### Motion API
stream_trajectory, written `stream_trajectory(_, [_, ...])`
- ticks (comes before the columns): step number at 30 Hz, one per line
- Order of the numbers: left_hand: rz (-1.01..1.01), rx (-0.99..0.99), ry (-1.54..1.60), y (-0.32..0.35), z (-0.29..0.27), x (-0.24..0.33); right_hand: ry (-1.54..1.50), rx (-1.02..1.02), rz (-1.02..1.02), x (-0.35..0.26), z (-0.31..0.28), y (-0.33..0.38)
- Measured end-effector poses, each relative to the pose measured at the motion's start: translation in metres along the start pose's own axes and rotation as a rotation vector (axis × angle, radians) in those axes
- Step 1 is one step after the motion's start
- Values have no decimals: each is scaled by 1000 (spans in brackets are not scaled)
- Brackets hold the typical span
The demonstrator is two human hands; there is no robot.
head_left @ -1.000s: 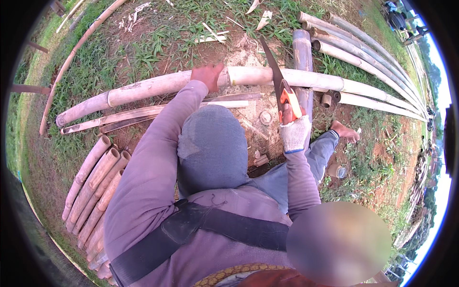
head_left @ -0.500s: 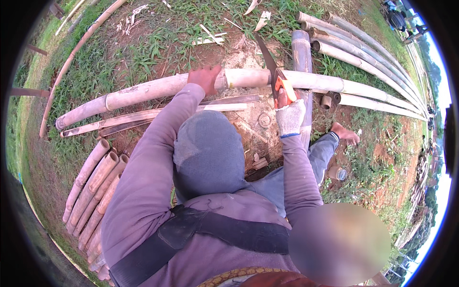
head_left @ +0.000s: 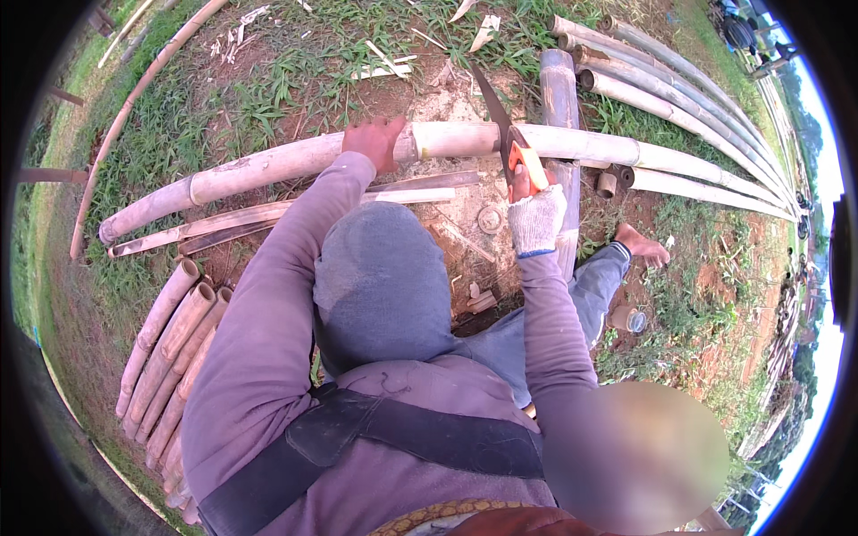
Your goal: The person sits on the ground and uses a hand saw to cut long bamboo poles into shorter sections. After each cut, the person places the cut pieces into a growing pile nearby.
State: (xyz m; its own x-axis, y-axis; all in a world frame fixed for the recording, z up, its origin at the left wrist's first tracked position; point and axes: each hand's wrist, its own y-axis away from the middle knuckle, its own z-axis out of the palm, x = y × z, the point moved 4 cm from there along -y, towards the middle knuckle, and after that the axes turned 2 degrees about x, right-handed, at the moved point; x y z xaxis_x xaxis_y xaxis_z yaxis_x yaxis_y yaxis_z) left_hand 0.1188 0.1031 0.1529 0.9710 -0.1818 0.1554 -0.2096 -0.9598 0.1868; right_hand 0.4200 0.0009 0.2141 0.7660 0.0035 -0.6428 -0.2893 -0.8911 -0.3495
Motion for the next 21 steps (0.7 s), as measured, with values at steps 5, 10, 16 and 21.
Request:
stream_trajectory(5, [-23,-5,-3,9,2,-9,-198,-37,-16,-8,-42,53])
stream_trajectory(10, [-50,-43,0,12,10,-18,-359,-150,201,-6,-135,151])
stream_trajectory(16, [-9,-55,9,5,9,10,-12,-30,-3,5,5,-14])
stream_trajectory(21, [-40,-26,9,6,5,-18,-313,-135,140,11,-26,43])
